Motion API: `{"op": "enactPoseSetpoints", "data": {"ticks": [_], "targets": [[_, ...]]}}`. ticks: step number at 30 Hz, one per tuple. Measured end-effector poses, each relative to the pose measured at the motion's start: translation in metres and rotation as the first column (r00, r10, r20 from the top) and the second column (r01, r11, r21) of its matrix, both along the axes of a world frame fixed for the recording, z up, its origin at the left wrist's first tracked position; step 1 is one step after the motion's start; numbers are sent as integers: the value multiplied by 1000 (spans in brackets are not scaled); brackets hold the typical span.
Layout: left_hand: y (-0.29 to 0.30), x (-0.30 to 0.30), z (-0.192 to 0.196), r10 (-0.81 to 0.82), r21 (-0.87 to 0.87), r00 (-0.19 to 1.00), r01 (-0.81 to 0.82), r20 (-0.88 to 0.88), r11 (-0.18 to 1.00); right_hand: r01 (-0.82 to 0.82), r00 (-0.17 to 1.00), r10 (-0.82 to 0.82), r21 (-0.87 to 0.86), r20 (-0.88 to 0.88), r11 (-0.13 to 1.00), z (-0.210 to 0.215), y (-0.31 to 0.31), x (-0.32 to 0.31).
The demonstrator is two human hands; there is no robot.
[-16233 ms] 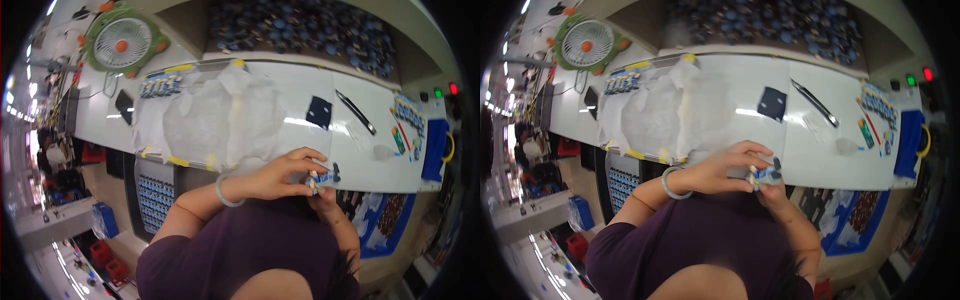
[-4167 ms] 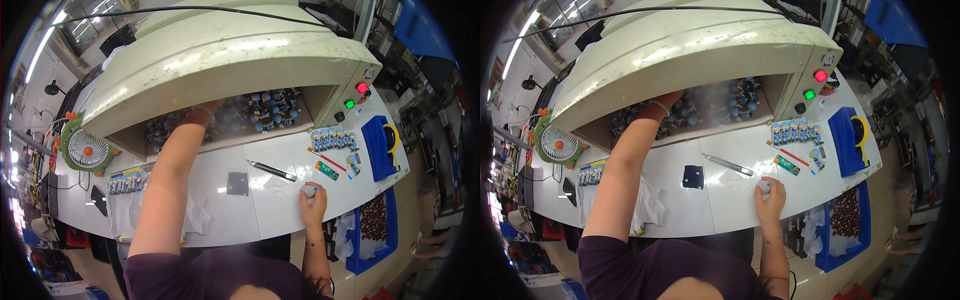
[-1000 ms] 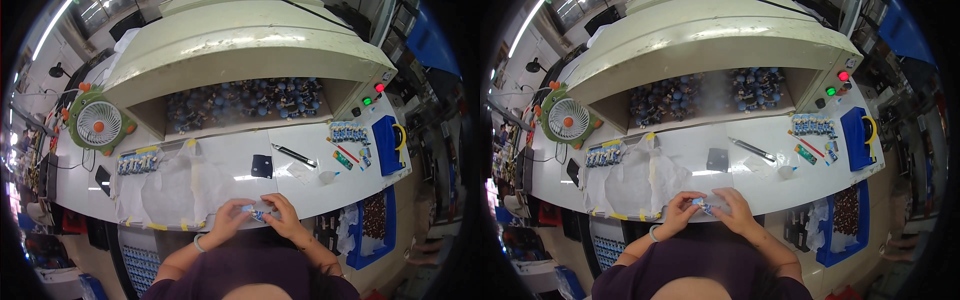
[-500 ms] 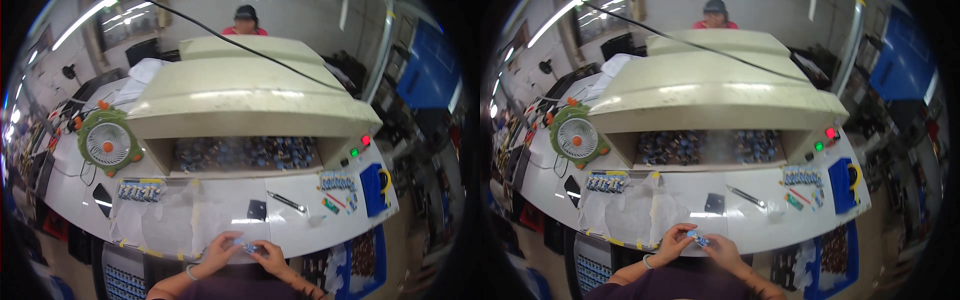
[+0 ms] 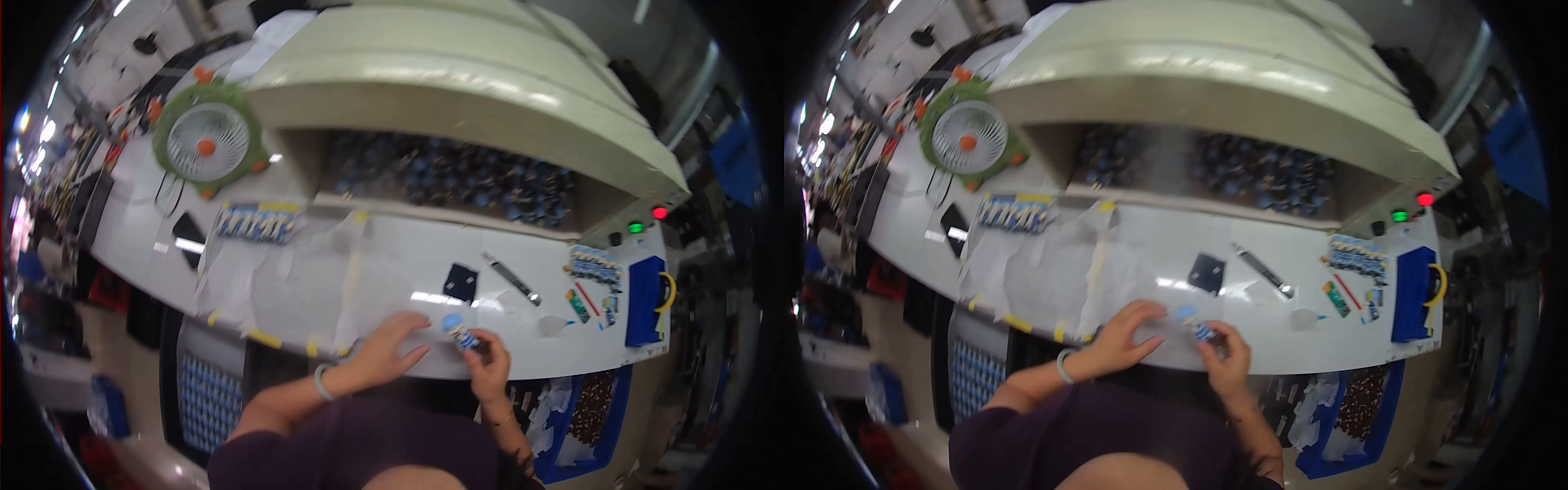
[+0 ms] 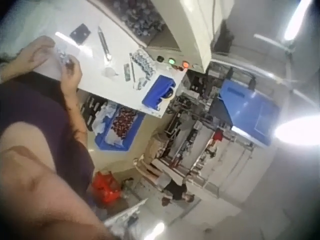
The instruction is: The person assembles figurines by applying glue from an applicator bottle onto the components and attaching the pieces together by hand.
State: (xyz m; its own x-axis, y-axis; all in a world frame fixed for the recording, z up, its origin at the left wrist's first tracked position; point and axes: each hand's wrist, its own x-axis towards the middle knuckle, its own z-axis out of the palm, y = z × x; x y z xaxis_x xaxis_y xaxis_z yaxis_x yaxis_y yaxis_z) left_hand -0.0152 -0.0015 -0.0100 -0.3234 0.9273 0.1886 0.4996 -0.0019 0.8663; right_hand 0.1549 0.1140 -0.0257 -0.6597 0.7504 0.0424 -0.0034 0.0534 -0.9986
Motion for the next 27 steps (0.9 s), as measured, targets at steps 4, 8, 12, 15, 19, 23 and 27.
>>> {"op": "enactPoseSetpoints", "data": {"ticks": [4,8,12,15,19,23,27], "targets": [[2,-2,1,37,-3,982,-38,-183,999,22,1000,-23,-50,-10,998,-2,3,-4],[-2,-2,12,12,4,994,-13,111,1000,18,999,-16,55,-35,998,11,5,-16],[7,10,11,-77,133,770,-11,634,991,31,999,-17,280,-52,960,24,3,-24],[11,13,18,-147,215,627,-34,765,976,31,999,-20,386,-31,922,27,1,-24],[10,9,14,-225,260,561,18,796,965,-31,999,50,556,-19,831,36,1,-20],[10,8,6,-272,314,543,16,795,949,-35,997,76,720,-24,693,45,1,-18],[11,11,11,-239,284,555,6,797,959,21,994,60,711,-89,703,50,-1,-18]]}}
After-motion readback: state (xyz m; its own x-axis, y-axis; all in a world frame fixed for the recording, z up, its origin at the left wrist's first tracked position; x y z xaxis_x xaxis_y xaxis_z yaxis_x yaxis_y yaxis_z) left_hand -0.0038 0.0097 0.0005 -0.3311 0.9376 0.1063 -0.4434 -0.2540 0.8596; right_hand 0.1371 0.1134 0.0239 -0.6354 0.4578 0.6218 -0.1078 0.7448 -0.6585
